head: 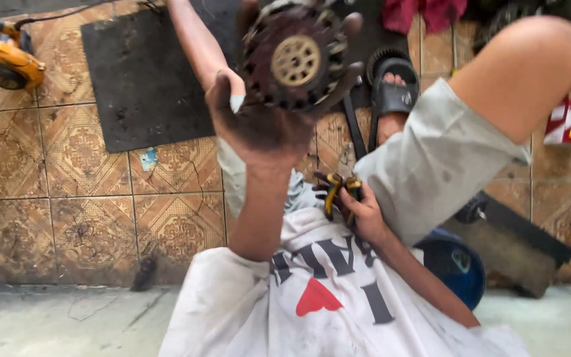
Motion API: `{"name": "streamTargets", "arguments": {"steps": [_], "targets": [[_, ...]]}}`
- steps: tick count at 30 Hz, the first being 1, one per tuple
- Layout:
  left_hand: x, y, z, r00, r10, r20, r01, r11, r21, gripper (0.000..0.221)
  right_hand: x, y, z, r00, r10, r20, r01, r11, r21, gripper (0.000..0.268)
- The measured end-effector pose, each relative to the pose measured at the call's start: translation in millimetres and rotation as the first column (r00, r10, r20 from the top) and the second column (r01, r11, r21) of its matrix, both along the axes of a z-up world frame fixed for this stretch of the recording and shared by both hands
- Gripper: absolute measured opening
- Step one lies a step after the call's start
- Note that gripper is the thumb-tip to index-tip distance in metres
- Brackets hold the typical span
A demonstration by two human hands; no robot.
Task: Removing copper wire windings from an electric motor stator using pliers
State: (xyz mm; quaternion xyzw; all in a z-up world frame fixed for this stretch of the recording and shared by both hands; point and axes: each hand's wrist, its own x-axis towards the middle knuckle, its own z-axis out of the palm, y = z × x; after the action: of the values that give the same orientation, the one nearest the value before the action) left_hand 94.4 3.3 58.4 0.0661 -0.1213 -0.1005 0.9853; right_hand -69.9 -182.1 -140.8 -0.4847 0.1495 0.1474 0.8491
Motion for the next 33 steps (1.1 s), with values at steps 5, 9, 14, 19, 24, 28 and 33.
{"name": "streamTargets", "arguments": {"steps": [5, 9, 14, 19, 24, 28, 33], "targets": [[4, -30, 17, 0.980, 0.081, 0.180, -0.055, 0.987, -0.149, 0.042, 9, 3, -1, 0.999, 0.002, -0.036, 0.004, 0.987, 0.160, 0.022], [-12, -34, -6, 0.997, 0.056, -0.052, -0.064, 0.982, -0.180, 0.062, 24, 13, 35, 0.984, 0.061, -0.166, -0.077, 0.993, -0.095, 0.024], [-23, -29, -1, 1.000, -0.015, 0.007, 0.016, 0.977, -0.213, 0.069, 26, 18, 42, 0.989, 0.075, -0.128, -0.068, 0.996, 0.053, 0.028], [-29, -29, -7, 0.988, 0.065, -0.141, -0.092, 0.977, -0.191, 0.047, 20, 13, 50, 0.977, 0.048, -0.207, -0.043, 0.999, 0.031, 0.035], [-37, -28, 2, 0.988, -0.025, -0.153, -0.015, 0.967, -0.254, 0.054, 26, 17, 42, 0.970, 0.084, -0.229, -0.067, 0.995, 0.080, 0.038], [-46, -36, -4, 0.998, -0.026, -0.054, 0.008, 0.950, -0.313, 0.059, 35, 15, 40, 0.977, 0.046, -0.209, -0.028, 0.996, 0.087, 0.026], [-70, -42, -45, 0.951, -0.082, -0.298, 0.036, 0.987, -0.156, 0.074, 49, 44, 121, 0.990, -0.018, -0.139, 0.006, 0.996, -0.085, 0.009]]}}
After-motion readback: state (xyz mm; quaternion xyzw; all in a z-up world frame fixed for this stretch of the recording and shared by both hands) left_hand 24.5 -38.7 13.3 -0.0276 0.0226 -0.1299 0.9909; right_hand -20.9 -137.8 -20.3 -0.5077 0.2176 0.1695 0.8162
